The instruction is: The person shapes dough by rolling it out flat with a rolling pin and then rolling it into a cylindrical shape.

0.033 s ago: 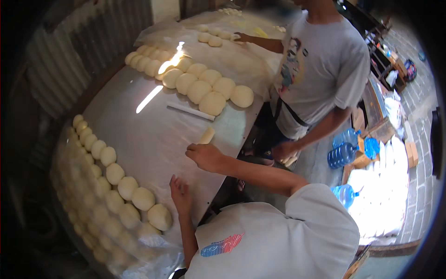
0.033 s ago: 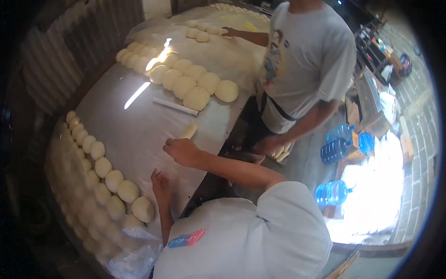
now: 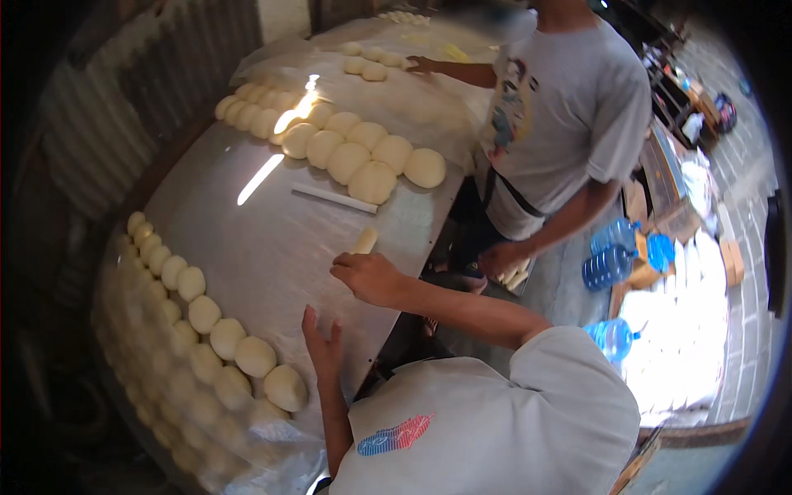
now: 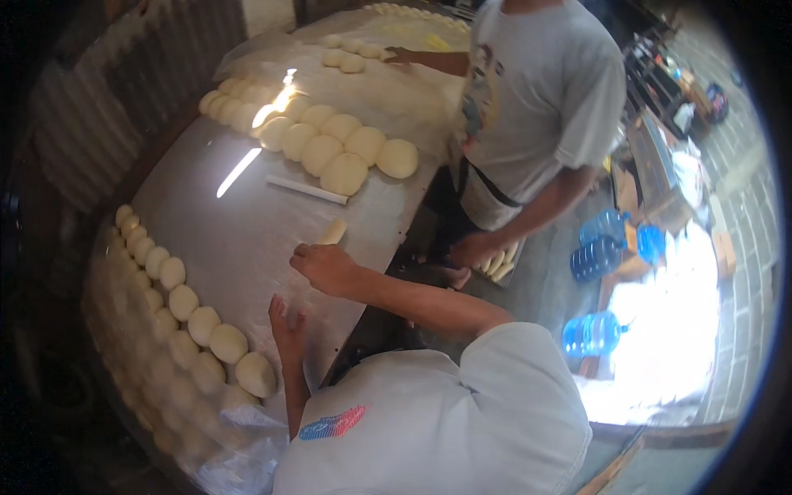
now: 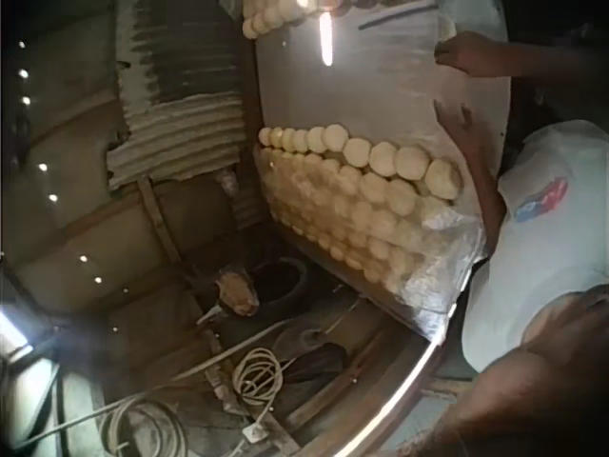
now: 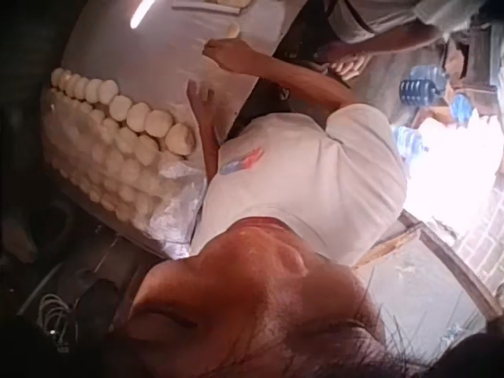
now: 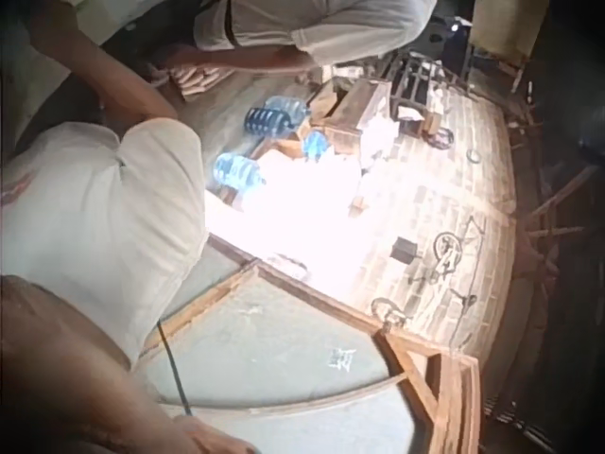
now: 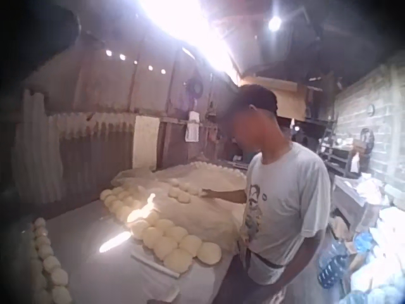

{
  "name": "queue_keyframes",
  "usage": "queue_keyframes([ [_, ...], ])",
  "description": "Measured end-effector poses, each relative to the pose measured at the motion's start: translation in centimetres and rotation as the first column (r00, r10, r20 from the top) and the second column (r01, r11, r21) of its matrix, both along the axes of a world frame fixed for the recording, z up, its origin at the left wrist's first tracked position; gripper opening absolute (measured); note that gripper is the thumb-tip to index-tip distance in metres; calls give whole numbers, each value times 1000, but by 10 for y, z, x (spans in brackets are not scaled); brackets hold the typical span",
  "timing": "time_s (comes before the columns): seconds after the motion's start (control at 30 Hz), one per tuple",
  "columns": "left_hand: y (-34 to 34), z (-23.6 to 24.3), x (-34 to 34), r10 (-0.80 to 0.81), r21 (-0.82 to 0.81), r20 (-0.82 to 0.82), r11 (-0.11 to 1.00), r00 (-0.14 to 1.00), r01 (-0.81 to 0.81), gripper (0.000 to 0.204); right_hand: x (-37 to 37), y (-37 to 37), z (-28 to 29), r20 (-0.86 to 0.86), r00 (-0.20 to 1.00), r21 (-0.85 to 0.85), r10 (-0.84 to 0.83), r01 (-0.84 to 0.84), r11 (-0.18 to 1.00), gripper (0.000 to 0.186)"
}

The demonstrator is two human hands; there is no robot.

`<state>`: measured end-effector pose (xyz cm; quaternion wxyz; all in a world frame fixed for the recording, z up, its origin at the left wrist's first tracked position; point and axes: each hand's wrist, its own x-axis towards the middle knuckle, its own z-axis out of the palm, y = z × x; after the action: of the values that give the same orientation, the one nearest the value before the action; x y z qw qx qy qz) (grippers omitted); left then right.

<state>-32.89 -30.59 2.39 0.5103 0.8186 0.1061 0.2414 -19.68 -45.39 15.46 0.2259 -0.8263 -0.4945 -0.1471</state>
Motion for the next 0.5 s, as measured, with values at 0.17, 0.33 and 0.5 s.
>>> queue_keyframes([
  [0.17, -49, 72, 66, -320, 89, 44, 945, 946, 316, 68, -34, -54, 80, -188, 978, 208, -94, 133, 969, 36],
  [0.33, -106, 96, 67, -685, -172, -127, 728, 718, 664, 53, -60, -126, 91, -298, 910, 116, -289, 336, 935, 37],
  [0.5, -182, 79, 46, -856, -201, -236, 506, 459, 839, 43, -93, -210, 76, -586, 663, -321, -465, 337, 885, 32],
])
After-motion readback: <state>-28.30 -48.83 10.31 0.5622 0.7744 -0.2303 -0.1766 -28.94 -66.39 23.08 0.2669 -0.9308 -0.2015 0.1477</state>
